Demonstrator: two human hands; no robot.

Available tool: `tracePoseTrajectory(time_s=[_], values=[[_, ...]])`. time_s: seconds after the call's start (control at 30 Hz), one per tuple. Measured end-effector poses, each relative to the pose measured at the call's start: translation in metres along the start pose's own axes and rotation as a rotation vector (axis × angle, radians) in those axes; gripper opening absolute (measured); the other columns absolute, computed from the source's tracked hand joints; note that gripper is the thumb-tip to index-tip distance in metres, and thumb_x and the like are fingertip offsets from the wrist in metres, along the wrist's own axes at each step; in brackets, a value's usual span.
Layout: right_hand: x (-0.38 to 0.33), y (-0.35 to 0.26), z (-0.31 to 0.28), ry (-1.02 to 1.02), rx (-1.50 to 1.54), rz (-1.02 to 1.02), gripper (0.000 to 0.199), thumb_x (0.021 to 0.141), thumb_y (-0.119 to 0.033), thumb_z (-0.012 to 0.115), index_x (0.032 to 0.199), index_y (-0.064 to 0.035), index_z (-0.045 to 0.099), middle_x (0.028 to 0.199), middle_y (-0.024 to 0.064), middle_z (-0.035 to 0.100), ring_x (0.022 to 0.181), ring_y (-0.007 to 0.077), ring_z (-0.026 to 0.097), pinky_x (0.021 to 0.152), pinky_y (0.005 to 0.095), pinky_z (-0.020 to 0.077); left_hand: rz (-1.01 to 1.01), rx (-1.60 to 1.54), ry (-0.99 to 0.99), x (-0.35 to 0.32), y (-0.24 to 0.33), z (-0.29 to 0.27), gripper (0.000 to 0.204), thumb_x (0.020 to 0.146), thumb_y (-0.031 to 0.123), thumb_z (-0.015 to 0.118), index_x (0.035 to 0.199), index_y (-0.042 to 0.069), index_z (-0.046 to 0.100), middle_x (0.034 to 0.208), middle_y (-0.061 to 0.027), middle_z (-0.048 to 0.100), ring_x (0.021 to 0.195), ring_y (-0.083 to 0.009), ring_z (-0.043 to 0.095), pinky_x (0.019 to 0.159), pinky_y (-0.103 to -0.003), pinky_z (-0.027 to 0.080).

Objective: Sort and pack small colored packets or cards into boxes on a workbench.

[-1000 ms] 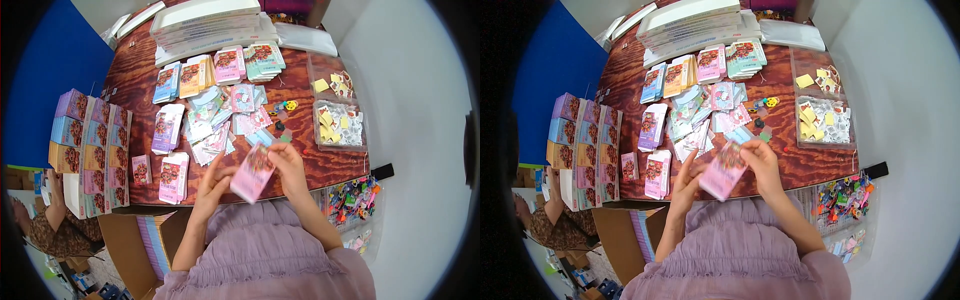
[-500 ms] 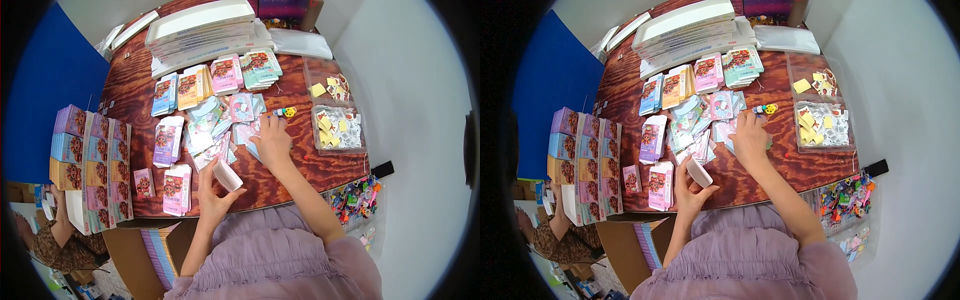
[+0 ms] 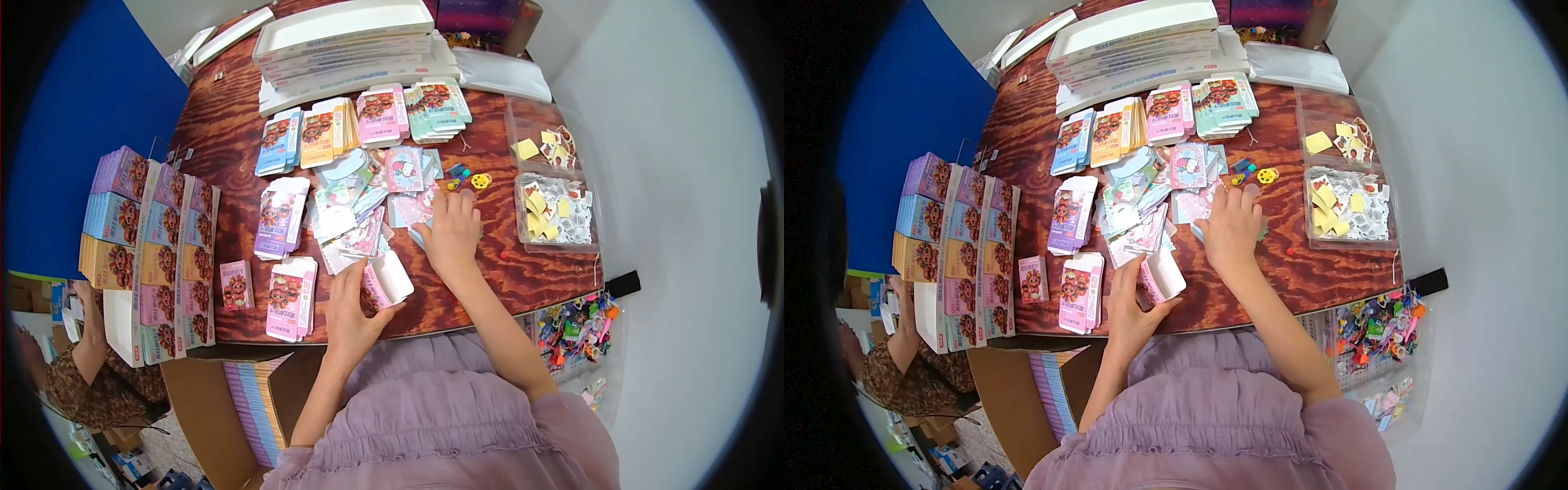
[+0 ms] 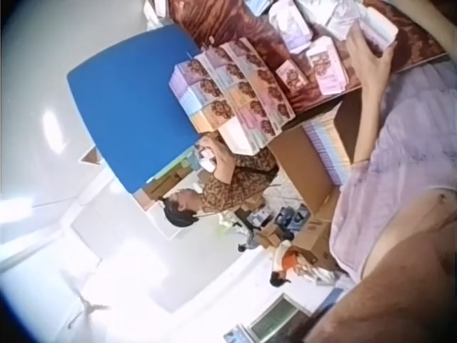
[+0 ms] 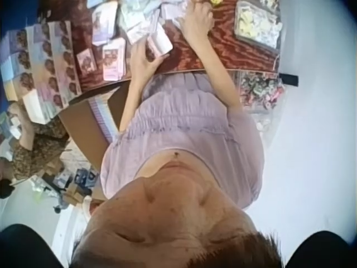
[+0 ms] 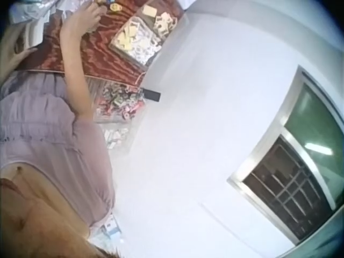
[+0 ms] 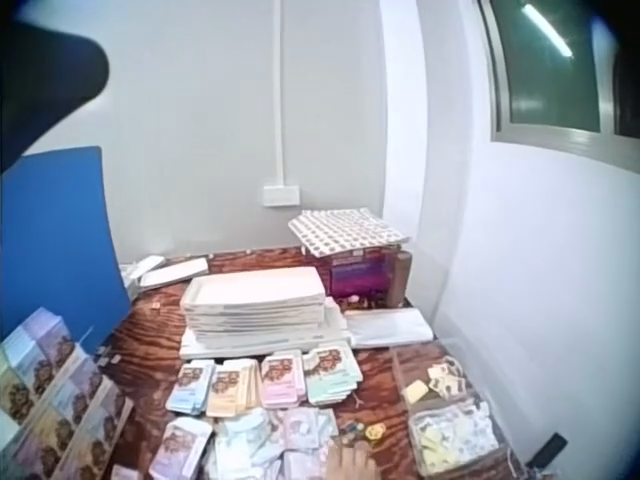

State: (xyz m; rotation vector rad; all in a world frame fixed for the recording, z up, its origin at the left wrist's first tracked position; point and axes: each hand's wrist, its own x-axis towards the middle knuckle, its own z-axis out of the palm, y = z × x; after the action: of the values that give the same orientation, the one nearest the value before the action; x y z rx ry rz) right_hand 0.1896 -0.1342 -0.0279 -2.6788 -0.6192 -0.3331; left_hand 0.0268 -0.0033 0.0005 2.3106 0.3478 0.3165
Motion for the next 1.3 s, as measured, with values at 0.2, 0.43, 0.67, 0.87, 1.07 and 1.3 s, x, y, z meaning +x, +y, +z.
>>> tracePoseTrajectory(time_s=[0.2,0.43,0.67,0.87,1.07,1.3], values=[[0.008,0.018,0.010,0.076,0.177,0.035,0.043,0.074,-0.013,0.081,0.111,-0.0023,0.061,0.101,0.0128,0.057,0.105,0.0313,0.054,0.082,0.0409,0.0442,-0.040,0.018,-0.047,0.002,0.004,-0.002,0.082,0.070,0.023,0.087,0.139,0.001,0.048,0.130,-0.0184,0.055,0.120,-0.0363,0.054,0.098,-0.044,0.046],[-0.019,0.055,-0.041,-0.281,1.328,0.617,0.008,0.093,-0.010,0.067,0.095,-0.0027,0.066,0.077,0.0010,0.066,0.058,0.0055,0.054,0.052,0.0214,0.0417,0.000,0.087,-0.003,0.001,0.001,-0.001,0.080,0.066,0.021,0.089,0.133,0.001,0.051,0.127,-0.0169,0.057,0.116,-0.0359,0.055,0.095,-0.043,0.048],[-0.048,0.024,-0.067,-0.411,0.891,0.166,0.015,0.088,-0.008,0.067,0.087,0.0023,0.057,0.096,0.0045,0.057,0.088,0.0165,0.055,0.074,0.0298,0.0435,0.036,0.172,-0.038,0.011,0.014,0.002,0.079,0.067,0.016,0.087,0.135,0.001,0.049,0.128,-0.0170,0.055,0.118,-0.0364,0.054,0.096,-0.044,0.047],[-0.047,0.003,-0.079,-0.319,0.784,-0.107,0.014,0.085,-0.006,0.068,0.086,0.0026,0.057,0.102,0.0110,0.058,0.096,0.0296,0.053,0.082,0.0364,0.0442,0.038,0.052,-0.053,0.008,0.012,0.007,0.078,0.064,0.010,0.086,0.131,0.000,0.049,0.126,-0.0179,0.055,0.117,-0.0377,0.053,0.097,-0.044,0.046],[-0.046,0.022,-0.082,-0.333,1.005,0.046,0.011,0.088,-0.004,0.067,0.095,0.0026,0.063,0.104,0.0069,0.057,0.102,0.0179,0.054,0.088,0.0306,0.0428,0.046,0.093,0.004,0.008,0.007,0.002,0.073,0.066,0.011,0.085,0.129,0.002,0.050,0.123,-0.0178,0.057,0.114,-0.0378,0.054,0.096,-0.044,0.047],[-0.041,0.017,-0.086,-0.359,0.777,-0.088,0.013,0.086,-0.006,0.068,0.093,0.0027,0.062,0.114,0.0130,0.059,0.108,0.0269,0.054,0.092,0.0362,0.0437,0.044,0.033,-0.059,0.009,0.007,-0.001,0.073,0.067,0.013,0.085,0.130,0.003,0.050,0.127,-0.0169,0.056,0.120,-0.0370,0.052,0.098,-0.044,0.046]])
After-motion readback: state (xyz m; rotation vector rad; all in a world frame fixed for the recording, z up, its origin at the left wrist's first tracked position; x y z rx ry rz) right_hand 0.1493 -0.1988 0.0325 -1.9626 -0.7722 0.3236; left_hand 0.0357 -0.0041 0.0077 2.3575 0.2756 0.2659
